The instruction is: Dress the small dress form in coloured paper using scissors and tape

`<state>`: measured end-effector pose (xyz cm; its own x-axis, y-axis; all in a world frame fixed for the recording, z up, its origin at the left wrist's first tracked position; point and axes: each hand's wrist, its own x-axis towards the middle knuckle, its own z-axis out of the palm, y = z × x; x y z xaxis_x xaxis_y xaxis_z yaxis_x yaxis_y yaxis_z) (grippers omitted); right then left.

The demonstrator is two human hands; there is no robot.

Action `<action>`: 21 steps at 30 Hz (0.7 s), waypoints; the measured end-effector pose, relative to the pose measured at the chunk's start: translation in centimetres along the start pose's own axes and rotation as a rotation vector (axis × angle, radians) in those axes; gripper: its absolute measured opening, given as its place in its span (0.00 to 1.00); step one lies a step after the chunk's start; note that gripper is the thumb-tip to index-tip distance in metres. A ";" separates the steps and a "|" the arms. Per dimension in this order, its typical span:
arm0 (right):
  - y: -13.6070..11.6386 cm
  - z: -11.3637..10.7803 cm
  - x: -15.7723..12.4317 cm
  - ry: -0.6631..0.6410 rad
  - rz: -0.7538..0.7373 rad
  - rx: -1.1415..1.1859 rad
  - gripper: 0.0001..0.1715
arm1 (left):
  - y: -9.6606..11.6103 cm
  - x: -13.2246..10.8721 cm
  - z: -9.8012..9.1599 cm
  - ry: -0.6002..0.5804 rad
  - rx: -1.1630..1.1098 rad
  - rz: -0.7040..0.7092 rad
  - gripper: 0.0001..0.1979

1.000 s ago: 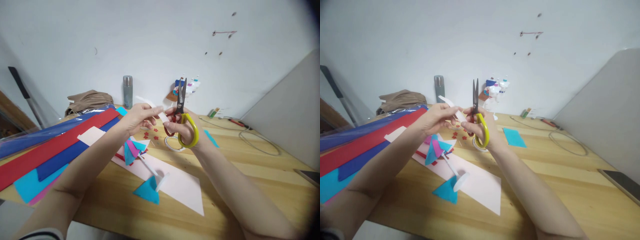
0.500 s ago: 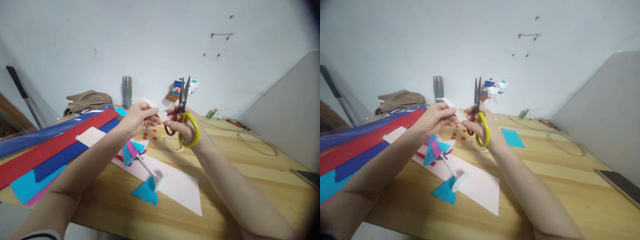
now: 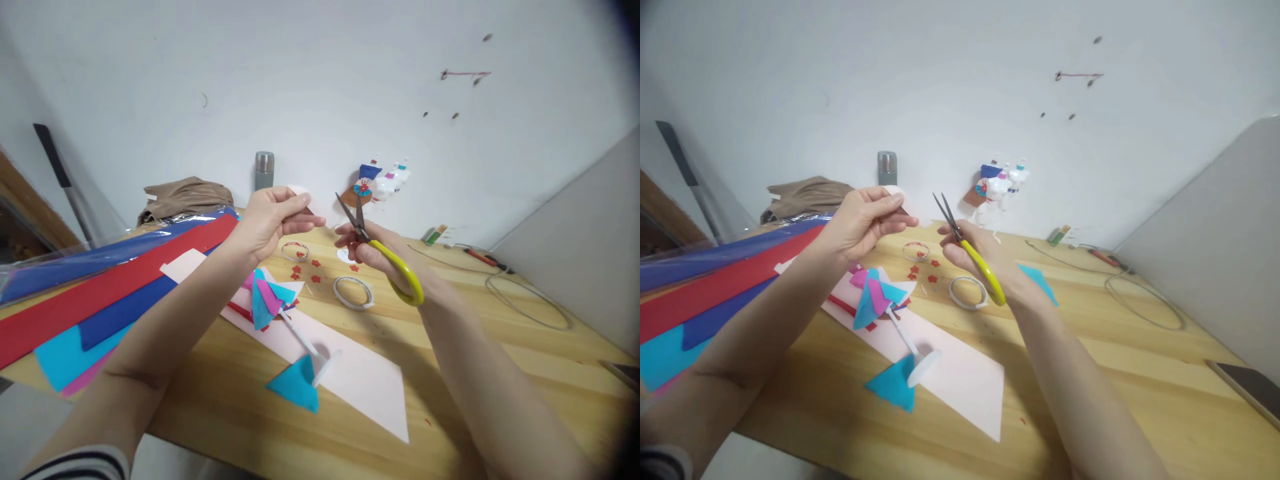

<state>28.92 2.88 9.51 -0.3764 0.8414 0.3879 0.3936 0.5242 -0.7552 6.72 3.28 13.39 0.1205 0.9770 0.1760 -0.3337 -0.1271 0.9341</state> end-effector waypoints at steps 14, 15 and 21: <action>-1.1 1.2 -0.6 -0.136 0.054 -0.156 0.36 | -0.2 0.2 0.0 0.024 0.098 -0.008 0.14; -1.1 1.2 -0.6 -0.134 0.054 -0.151 0.36 | -0.2 0.2 0.0 0.027 0.101 -0.006 0.14; -0.9 1.4 -0.6 -0.113 0.044 -0.119 0.40 | -0.4 0.5 -0.2 0.028 0.094 -0.004 0.12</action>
<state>27.65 1.71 9.21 -0.4460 0.8473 0.2882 0.5063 0.5044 -0.6994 6.69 3.83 13.01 0.0955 0.9817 0.1645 -0.2439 -0.1372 0.9600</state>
